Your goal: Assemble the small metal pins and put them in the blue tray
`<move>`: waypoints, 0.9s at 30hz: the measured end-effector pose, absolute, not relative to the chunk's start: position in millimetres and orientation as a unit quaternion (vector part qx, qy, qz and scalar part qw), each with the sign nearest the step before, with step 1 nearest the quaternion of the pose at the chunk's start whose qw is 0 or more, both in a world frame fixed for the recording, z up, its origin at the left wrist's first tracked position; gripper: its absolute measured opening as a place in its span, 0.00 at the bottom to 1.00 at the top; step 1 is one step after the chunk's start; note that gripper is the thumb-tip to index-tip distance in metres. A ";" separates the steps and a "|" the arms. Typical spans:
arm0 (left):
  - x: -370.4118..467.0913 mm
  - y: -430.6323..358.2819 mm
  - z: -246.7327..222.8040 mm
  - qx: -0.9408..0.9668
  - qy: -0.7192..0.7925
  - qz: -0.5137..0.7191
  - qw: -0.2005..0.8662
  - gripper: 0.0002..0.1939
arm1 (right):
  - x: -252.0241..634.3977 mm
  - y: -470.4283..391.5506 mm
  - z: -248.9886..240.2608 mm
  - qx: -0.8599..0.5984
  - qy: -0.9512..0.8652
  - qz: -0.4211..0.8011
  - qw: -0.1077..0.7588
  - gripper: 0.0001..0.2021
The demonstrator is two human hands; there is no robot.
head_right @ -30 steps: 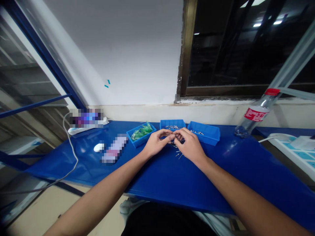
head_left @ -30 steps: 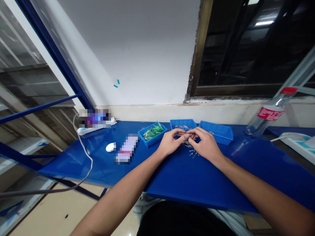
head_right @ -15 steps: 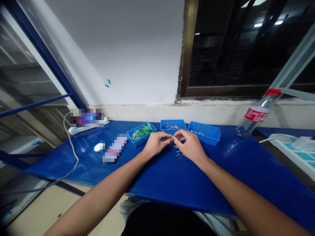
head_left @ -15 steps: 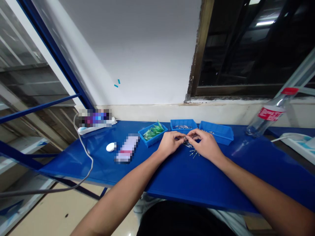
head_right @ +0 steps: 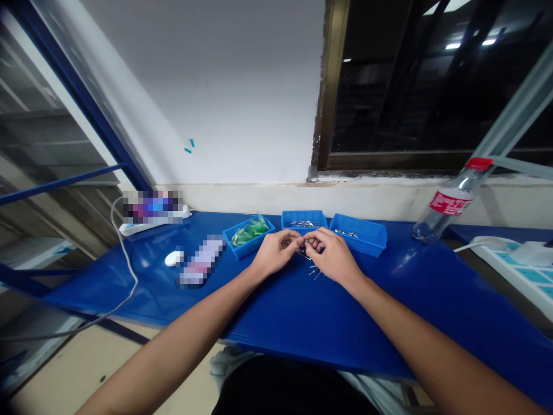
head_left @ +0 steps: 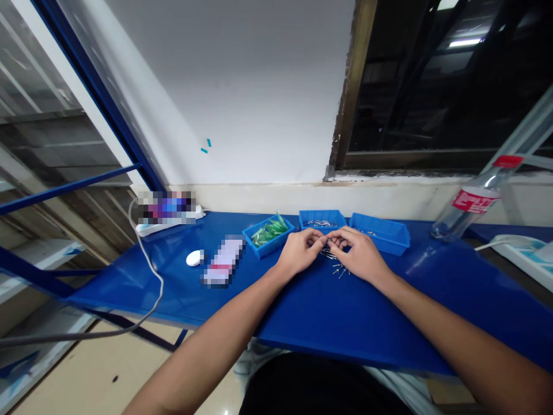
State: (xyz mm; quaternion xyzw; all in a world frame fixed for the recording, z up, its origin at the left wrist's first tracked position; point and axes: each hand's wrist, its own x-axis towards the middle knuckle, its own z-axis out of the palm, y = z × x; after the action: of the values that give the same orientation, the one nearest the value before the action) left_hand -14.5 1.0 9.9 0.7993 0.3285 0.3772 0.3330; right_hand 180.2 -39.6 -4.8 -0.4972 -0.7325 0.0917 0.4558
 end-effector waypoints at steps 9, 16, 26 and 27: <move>-16.7 8.7 2.0 0.804 0.317 0.355 0.357 0.14 | 179.3 -42.7 -1.9 -0.488 -0.732 0.111 0.461 0.07; -15.5 13.8 -5.1 0.802 0.331 0.351 0.352 0.08 | 181.0 -36.9 -11.7 -0.517 -0.698 0.164 0.468 0.08; -15.6 6.6 5.6 0.799 0.328 0.387 0.323 0.06 | 179.8 -38.7 -8.3 -0.496 -0.732 0.133 0.448 0.09; -15.8 5.4 7.3 0.801 0.334 0.384 0.316 0.06 | 180.1 -38.9 -7.7 -0.497 -0.734 0.122 0.446 0.08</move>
State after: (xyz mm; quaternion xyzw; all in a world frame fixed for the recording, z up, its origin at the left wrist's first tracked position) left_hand -15.8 5.4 7.3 0.8008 0.3337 0.3836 0.3164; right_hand 180.1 -38.9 -7.7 -0.4968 -0.7344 0.1217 0.4462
